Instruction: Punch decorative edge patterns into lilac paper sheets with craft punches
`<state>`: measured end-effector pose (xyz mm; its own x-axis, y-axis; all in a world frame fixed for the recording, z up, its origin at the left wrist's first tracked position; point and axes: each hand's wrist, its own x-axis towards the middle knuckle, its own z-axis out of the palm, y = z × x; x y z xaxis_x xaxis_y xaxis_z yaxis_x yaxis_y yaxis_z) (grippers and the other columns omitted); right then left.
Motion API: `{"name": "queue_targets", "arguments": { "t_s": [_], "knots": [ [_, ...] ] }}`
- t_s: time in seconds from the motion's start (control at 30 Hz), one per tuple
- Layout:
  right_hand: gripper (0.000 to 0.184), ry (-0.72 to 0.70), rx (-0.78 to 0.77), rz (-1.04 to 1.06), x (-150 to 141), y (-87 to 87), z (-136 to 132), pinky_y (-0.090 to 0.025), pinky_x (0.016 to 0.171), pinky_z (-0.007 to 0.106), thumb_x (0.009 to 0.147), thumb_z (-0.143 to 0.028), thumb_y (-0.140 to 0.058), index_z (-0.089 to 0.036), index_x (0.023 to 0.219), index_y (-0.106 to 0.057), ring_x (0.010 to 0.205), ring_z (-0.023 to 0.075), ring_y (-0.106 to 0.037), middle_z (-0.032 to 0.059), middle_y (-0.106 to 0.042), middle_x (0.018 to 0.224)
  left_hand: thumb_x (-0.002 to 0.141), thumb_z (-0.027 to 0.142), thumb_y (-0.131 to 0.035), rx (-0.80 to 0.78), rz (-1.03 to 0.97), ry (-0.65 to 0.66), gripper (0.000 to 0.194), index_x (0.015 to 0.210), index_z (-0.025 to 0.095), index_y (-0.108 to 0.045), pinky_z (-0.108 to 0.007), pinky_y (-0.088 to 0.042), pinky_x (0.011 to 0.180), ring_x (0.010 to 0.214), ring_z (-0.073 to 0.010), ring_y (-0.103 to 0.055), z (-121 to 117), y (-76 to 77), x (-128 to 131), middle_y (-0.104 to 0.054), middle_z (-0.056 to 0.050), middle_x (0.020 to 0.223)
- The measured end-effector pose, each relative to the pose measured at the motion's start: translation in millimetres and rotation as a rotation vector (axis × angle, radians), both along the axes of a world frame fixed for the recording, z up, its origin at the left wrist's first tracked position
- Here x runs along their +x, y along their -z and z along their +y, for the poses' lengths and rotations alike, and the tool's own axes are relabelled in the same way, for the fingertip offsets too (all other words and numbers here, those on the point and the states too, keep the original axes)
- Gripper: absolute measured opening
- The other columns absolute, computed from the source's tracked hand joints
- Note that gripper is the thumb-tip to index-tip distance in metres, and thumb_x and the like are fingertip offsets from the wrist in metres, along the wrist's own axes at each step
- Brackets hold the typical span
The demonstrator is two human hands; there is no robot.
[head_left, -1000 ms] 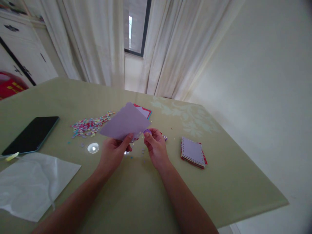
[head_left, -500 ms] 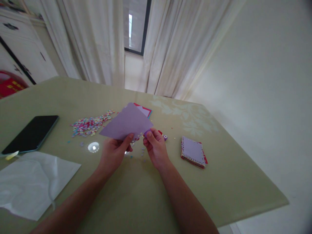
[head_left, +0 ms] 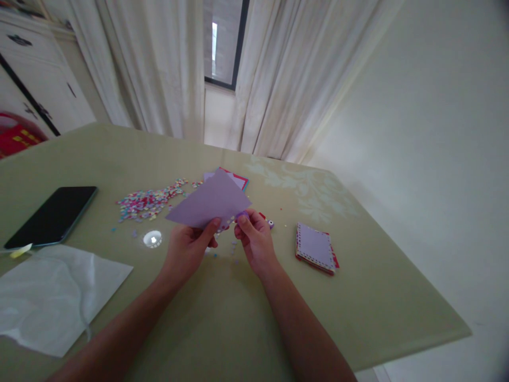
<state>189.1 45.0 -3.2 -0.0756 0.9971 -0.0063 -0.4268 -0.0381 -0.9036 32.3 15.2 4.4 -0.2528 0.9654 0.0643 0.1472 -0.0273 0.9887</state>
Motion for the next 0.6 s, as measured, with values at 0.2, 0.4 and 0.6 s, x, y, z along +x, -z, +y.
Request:
{"name": "queue_targets", "arguments": {
  "t_s": [0.2, 0.4, 0.6],
  "knots": [
    [0.042, -0.057, 0.019, -0.077, 5.3, 0.4, 2.0, -0.036, 0.058, 0.027, 0.072, -0.057, -0.091, -0.021, 0.078, -0.069, 0.060, 0.0118, -0.048, -0.0032, -0.059, 0.069, 0.078, 0.051, -0.070, 0.011, 0.045, 0.079, 0.035, 0.057, 0.022, -0.066, -0.026, -0.043, 0.043, 0.041, -0.0163, -0.057, 1.2, -4.0, -0.1, -0.063, 0.000, 0.046],
    [0.053, -0.090, -0.079, -0.038, 6.3, 1.9, 4.9, -0.031, 0.054, 0.026, 0.065, -0.064, -0.093, -0.020, 0.069, -0.066, 0.055, 0.0100, -0.045, -0.0036, -0.056, 0.062, 0.078, 0.049, -0.069, 0.009, 0.053, 0.135, 0.037, 0.052, 0.022, -0.063, -0.024, -0.040, 0.042, 0.040, -0.0136, -0.053, 3.9, -2.3, -2.3, -0.062, 0.001, 0.045],
    [0.055, -0.087, -0.075, -0.104, 8.1, 4.6, 5.9, -0.027, 0.052, 0.027, 0.067, -0.069, -0.089, -0.020, 0.065, -0.063, 0.051, 0.0098, -0.041, -0.0038, -0.055, 0.058, 0.078, 0.049, -0.070, -0.001, 0.048, 0.170, 0.038, 0.053, 0.022, -0.064, -0.024, -0.040, 0.042, 0.041, -0.0138, -0.054, 5.8, -0.8, -5.1, -0.061, 0.000, 0.044]
  ]
}}
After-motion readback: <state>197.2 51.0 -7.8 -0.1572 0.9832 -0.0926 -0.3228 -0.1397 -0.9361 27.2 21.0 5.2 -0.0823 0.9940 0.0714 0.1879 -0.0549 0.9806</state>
